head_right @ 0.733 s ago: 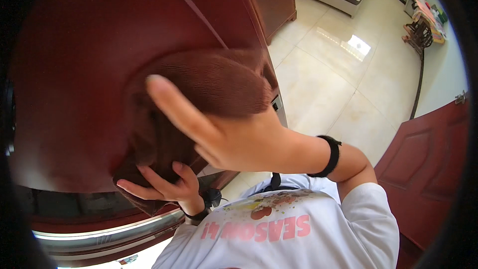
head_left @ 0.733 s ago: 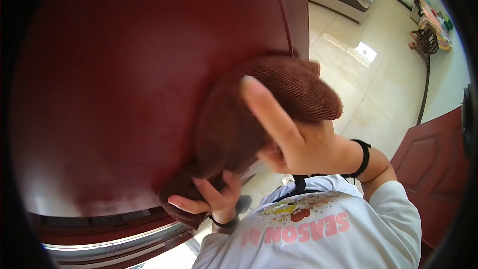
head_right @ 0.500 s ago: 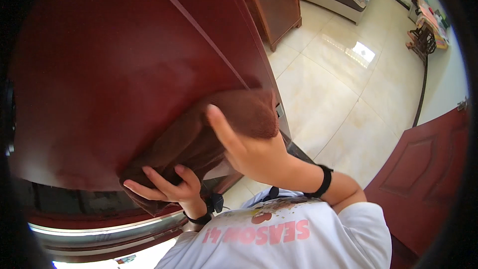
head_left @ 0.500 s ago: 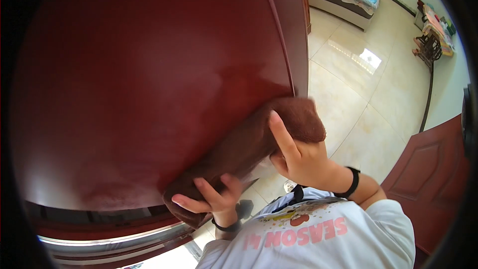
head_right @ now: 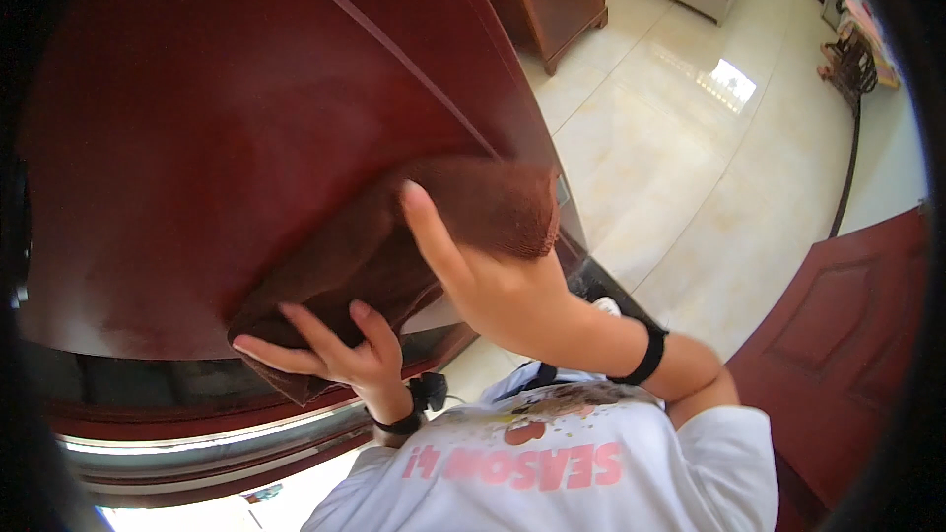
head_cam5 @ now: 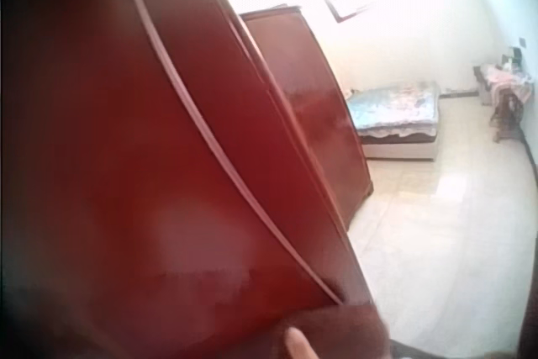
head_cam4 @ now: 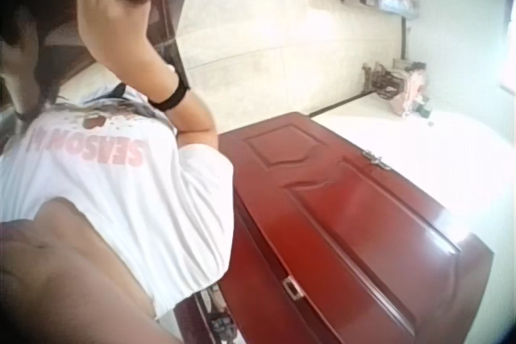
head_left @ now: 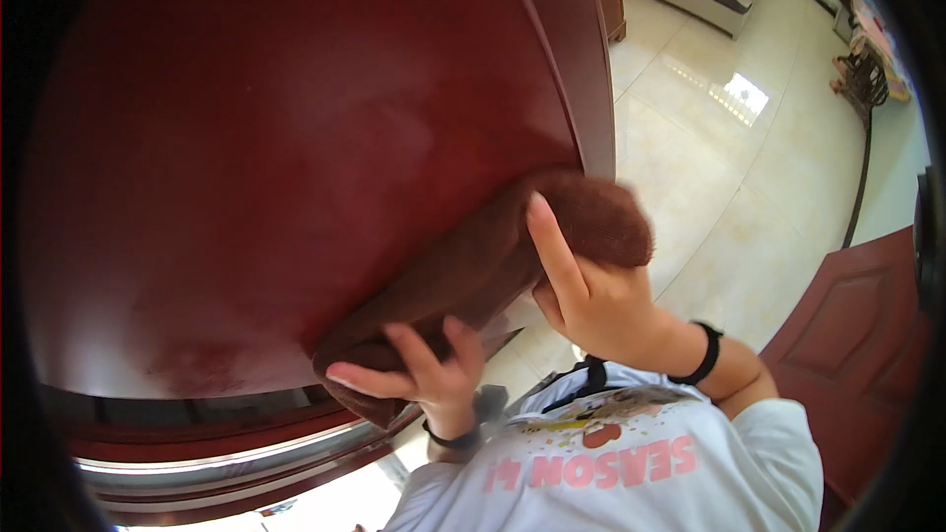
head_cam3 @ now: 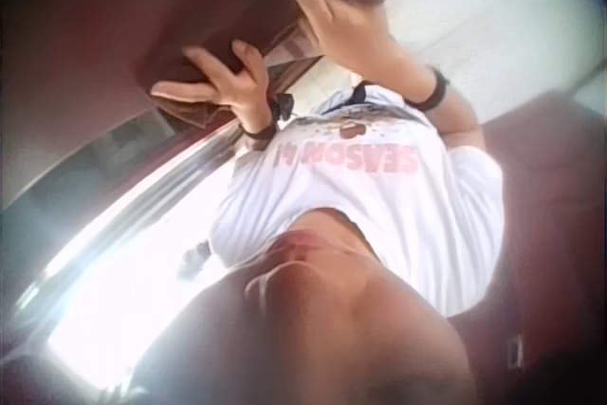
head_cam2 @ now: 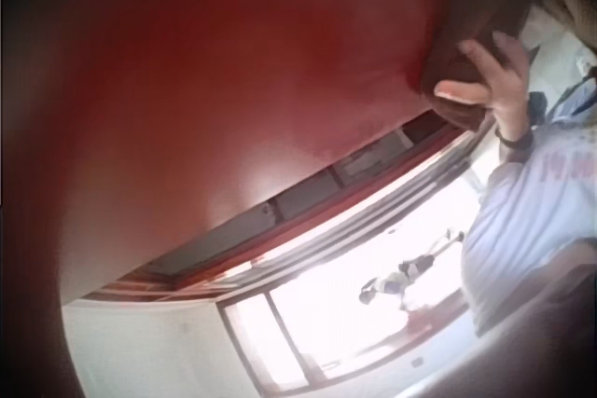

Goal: The person wipes the surfaces of several wooden doors and a white wardrobe using a brown cloth.

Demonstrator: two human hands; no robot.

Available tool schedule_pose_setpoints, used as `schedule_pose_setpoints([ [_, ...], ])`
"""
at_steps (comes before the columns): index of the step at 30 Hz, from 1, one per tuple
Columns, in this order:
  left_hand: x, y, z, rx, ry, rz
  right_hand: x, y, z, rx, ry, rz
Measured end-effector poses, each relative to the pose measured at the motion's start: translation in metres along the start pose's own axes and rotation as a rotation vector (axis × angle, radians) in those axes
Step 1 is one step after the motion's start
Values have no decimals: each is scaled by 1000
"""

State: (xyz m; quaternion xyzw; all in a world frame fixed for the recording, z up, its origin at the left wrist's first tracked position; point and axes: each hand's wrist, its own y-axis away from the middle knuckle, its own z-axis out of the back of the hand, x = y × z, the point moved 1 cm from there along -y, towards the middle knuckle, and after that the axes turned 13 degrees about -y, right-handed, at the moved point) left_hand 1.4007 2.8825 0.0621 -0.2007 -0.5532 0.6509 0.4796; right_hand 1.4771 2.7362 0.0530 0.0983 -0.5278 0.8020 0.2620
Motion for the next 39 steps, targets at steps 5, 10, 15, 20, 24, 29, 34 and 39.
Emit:
schedule_pose_setpoints([
  [5, -41, -40, 9, 89, -142, -130, 4, -34, 19, -6, -64, 72],
  [10, -41, -15, -13, 61, -151, -53, 5, -43, 14, -34, -19, 267],
  [15, -59, 27, -43, -72, -161, 85, -7, -10, -1, -49, -77, 89],
  [20, -38, -4, -19, 69, -118, -25, 4, -42, 7, -155, -38, 228],
  [24, -37, -14, -19, 115, -16, -20, -8, 10, -7, 15, 25, 25],
  [29, -41, -39, 0, 222, 260, 57, -14, -22, 10, -70, -150, 10],
  [34, -41, -4, -3, 300, -286, -547, -41, 31, -16, 13, -40, 38],
  [39, 1, -34, 17, 253, -461, -607, -34, -1, 1, -91, -143, 110],
])
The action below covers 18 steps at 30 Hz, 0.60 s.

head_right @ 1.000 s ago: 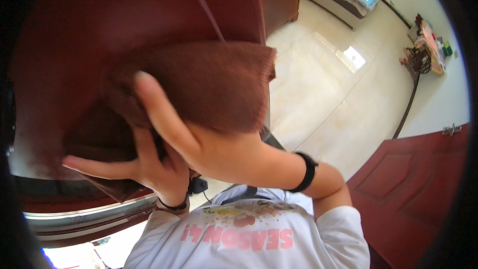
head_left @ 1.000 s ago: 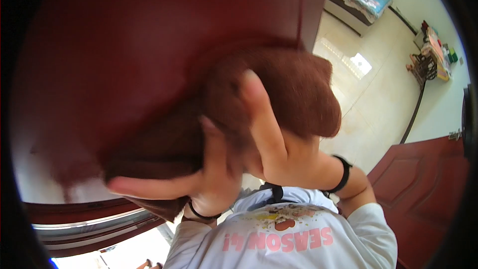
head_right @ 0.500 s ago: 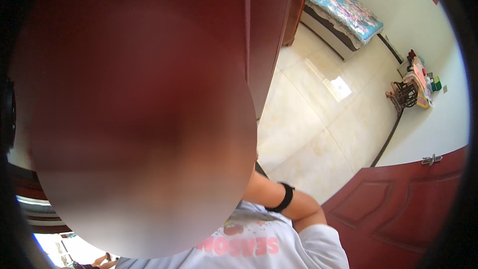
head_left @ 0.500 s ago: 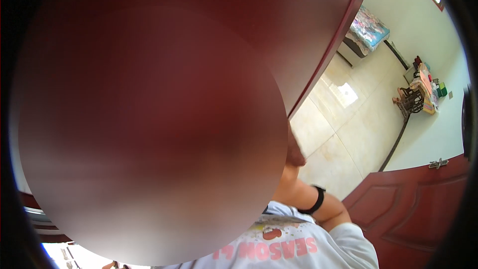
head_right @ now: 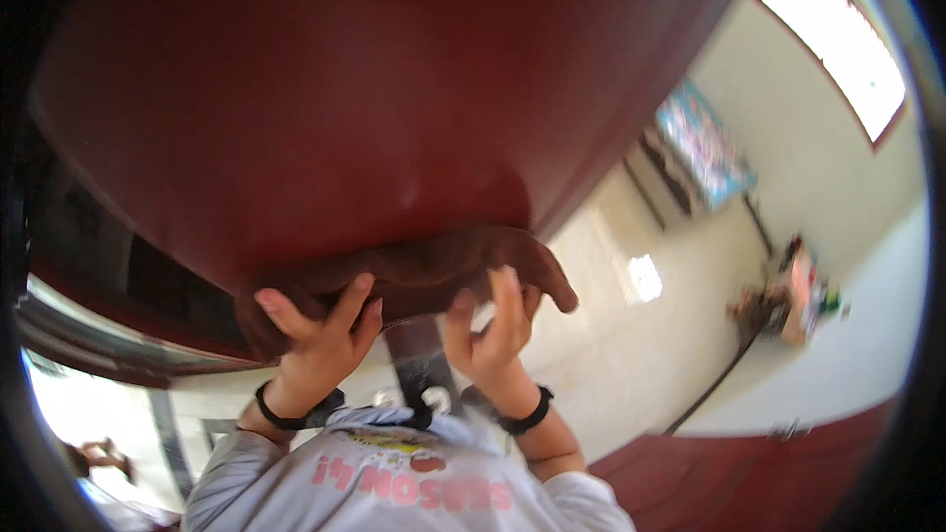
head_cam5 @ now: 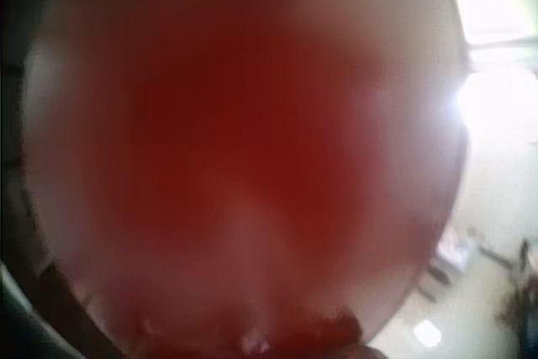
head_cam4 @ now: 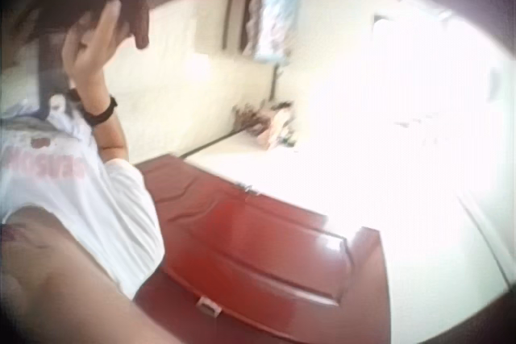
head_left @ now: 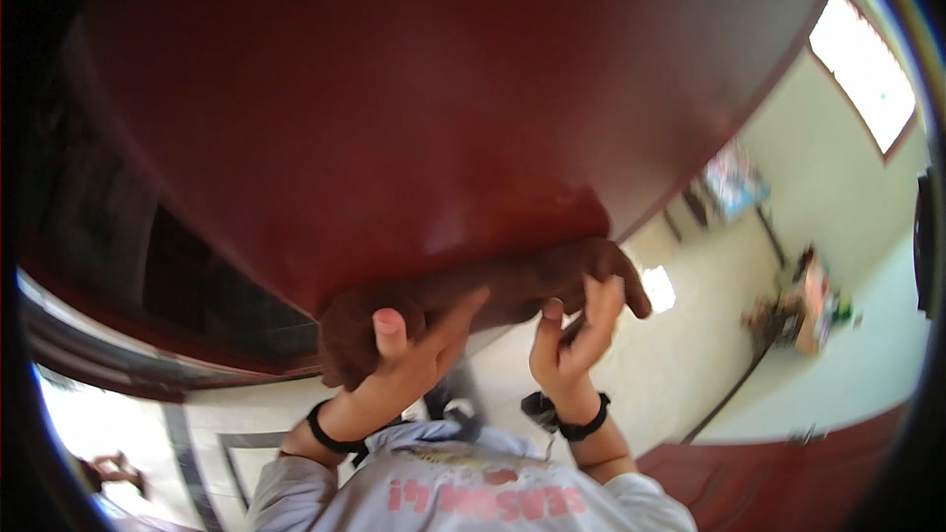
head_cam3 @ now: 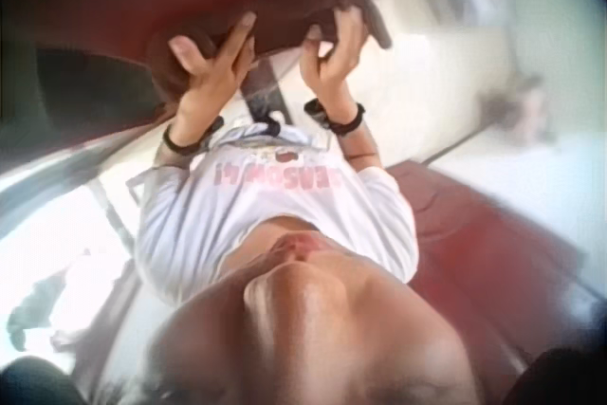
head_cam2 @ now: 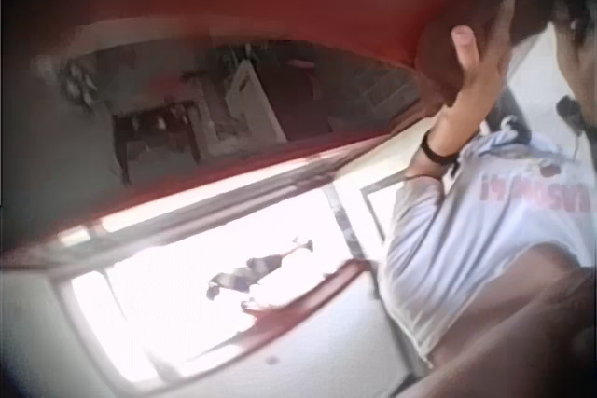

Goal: The person wipes the surfaces of several wooden doors and a white wardrobe using a brown cloth.

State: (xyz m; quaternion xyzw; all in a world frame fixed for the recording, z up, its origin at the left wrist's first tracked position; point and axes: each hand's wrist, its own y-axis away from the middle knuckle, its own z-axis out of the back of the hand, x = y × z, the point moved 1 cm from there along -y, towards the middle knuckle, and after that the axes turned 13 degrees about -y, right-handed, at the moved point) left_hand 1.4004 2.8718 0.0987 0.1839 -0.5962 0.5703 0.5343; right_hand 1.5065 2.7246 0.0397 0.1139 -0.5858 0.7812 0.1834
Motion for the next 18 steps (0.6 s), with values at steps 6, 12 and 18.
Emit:
schedule_pose_setpoints([
  [6, 21, 1, -19, -433, 308, 746, 72, -89, -27, 15, 9, 280],
  [12, -27, 50, -53, -319, 1366, 998, 106, -71, -72, 254, 158, 663],
  [18, -44, 70, -55, -104, 1799, 893, 98, -48, -90, 669, -97, 374],
])
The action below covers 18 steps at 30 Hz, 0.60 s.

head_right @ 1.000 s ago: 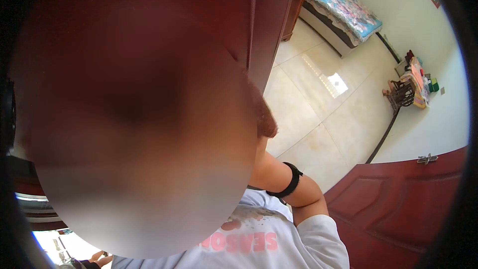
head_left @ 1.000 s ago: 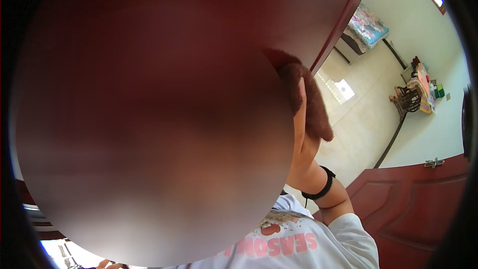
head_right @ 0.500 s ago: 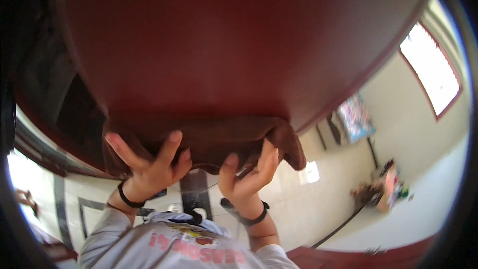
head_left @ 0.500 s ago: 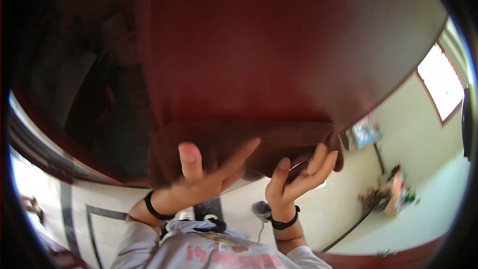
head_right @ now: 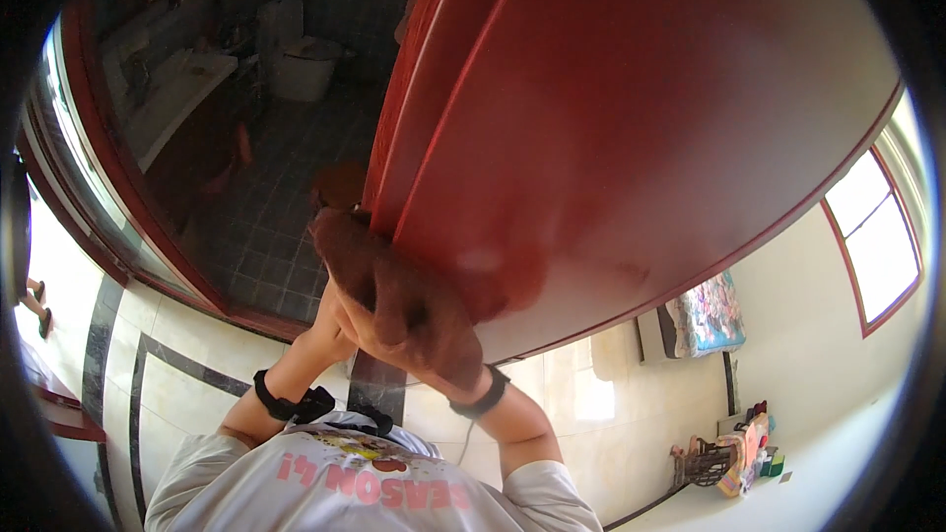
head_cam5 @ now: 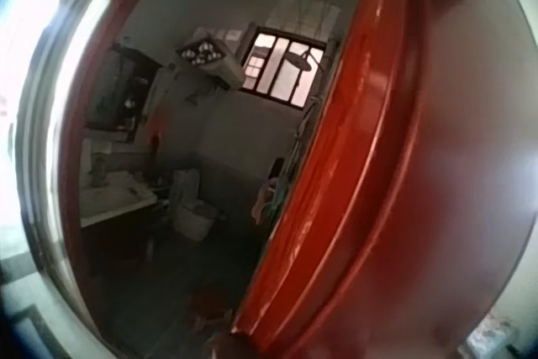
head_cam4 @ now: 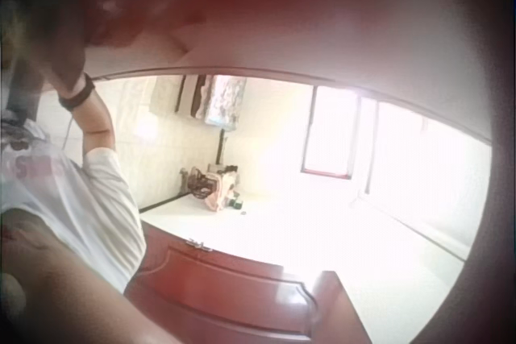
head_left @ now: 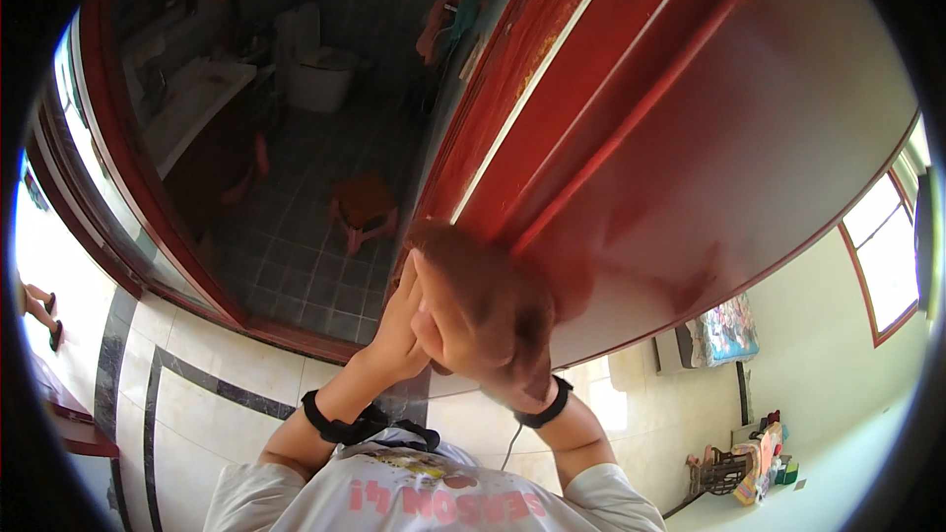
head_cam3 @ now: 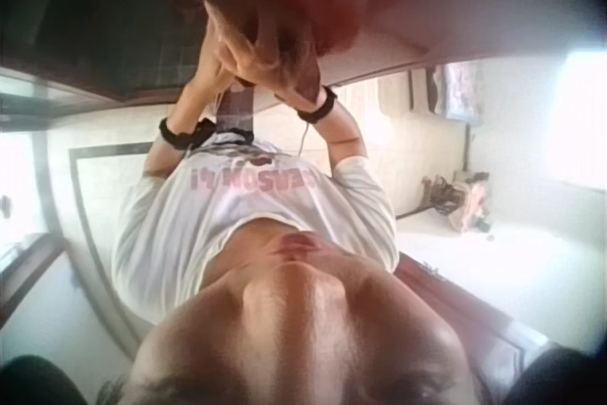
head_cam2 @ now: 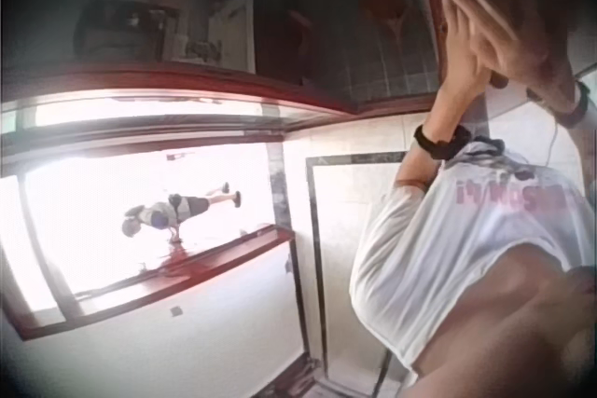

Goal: The person wipes the surfaces of several wooden doors and a white wardrobe using a brown cloth.

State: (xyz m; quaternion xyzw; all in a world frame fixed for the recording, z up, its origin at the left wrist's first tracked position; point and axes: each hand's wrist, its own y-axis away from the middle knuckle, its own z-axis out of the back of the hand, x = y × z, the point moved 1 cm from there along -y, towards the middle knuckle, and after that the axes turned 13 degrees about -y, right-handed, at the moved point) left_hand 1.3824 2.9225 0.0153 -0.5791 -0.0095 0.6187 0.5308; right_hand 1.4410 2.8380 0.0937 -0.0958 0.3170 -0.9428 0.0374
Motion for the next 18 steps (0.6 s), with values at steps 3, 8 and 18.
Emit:
schedule_pose_setpoints([
  [3, -32, -36, 17, -105, -141, -258, -7, 6, 23, -14, 590, 373],
  [8, -85, -90, 31, -352, -346, -538, -19, -23, 94, -485, 472, 94],
  [18, 11, 2, -22, -336, -267, -308, -51, 83, -26, -464, 361, 76],
])
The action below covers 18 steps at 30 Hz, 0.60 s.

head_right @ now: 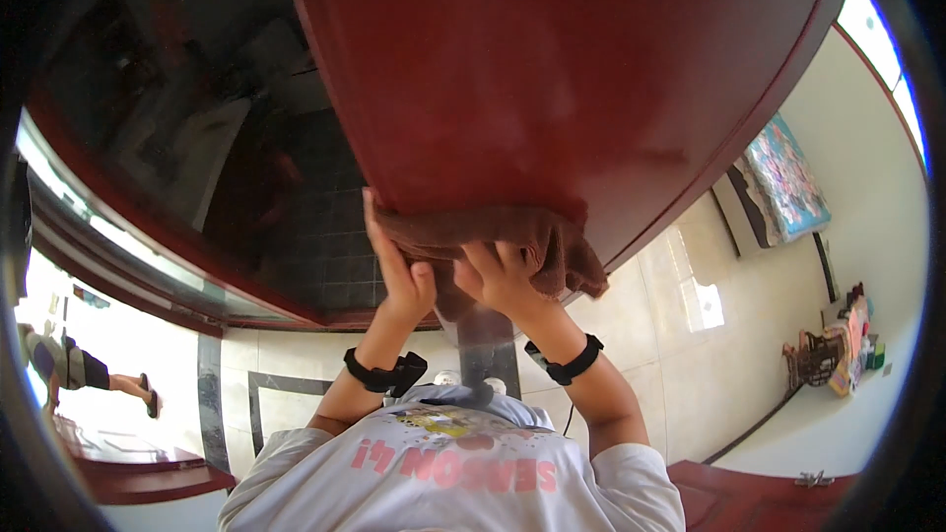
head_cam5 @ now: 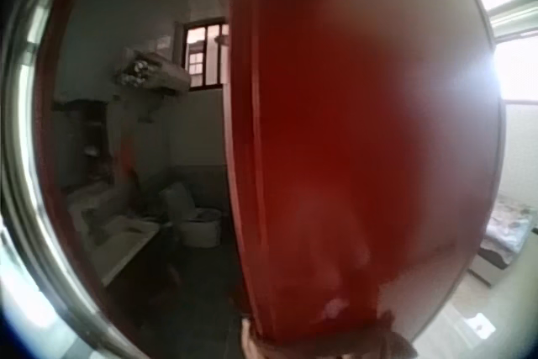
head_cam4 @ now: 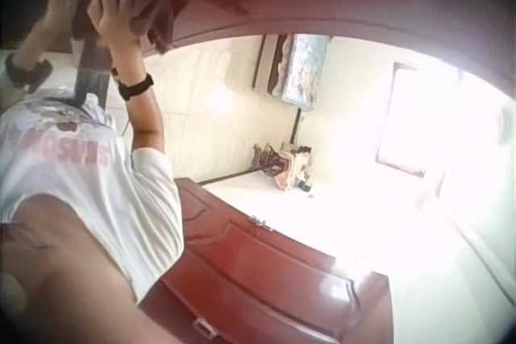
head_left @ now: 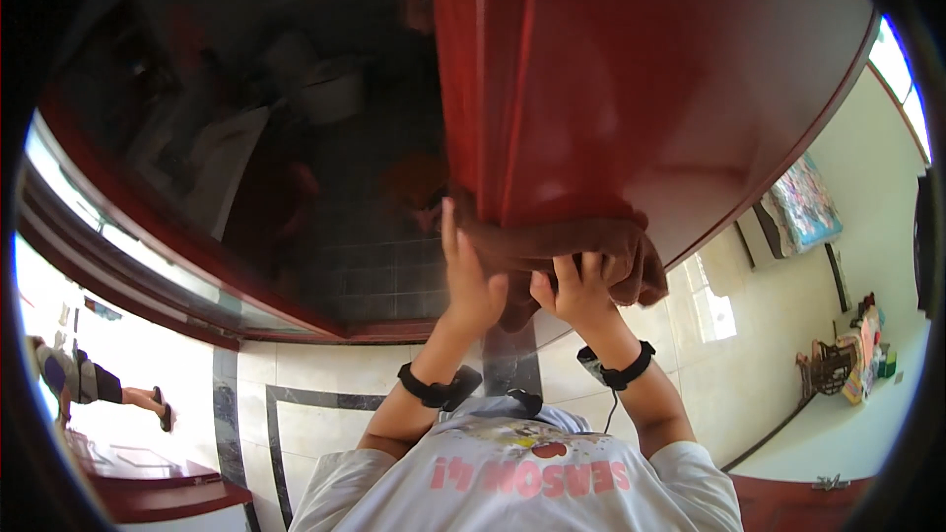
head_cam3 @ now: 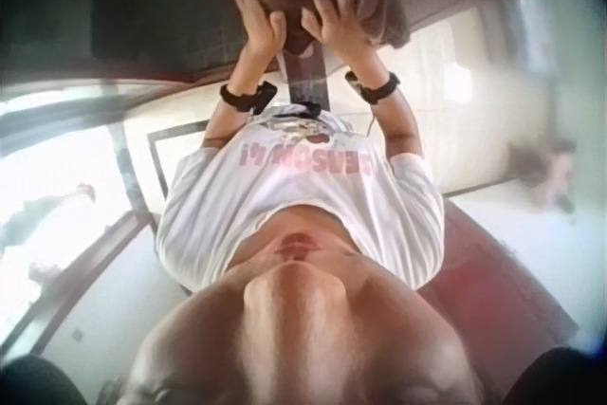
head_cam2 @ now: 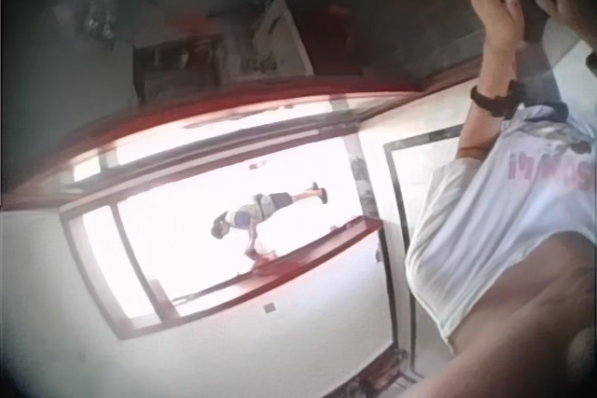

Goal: The person wipes the surfaces of several wooden doors and a white wardrobe using a brown cloth.

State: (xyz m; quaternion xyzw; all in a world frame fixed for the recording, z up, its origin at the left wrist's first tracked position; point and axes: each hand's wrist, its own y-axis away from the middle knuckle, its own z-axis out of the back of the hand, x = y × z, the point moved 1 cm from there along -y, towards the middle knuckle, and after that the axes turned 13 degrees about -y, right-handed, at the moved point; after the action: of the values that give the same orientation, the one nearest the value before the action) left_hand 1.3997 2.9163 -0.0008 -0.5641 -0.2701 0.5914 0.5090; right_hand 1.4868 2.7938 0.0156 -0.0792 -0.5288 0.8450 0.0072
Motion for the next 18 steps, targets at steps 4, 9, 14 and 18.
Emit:
schedule_pose_setpoints([
  [4, 4, 16, 14, 70, -20, 22, 12, 26, -14, -26, -113, 3],
  [9, -11, 13, 41, -6, 43, 240, 34, 10, -22, -142, -466, -35],
  [14, -41, 10, 75, 57, -170, 154, 51, 10, -29, -128, -690, -51],
  [18, -53, 13, 102, 84, -250, 82, 62, 15, -38, -200, -865, -78],
])
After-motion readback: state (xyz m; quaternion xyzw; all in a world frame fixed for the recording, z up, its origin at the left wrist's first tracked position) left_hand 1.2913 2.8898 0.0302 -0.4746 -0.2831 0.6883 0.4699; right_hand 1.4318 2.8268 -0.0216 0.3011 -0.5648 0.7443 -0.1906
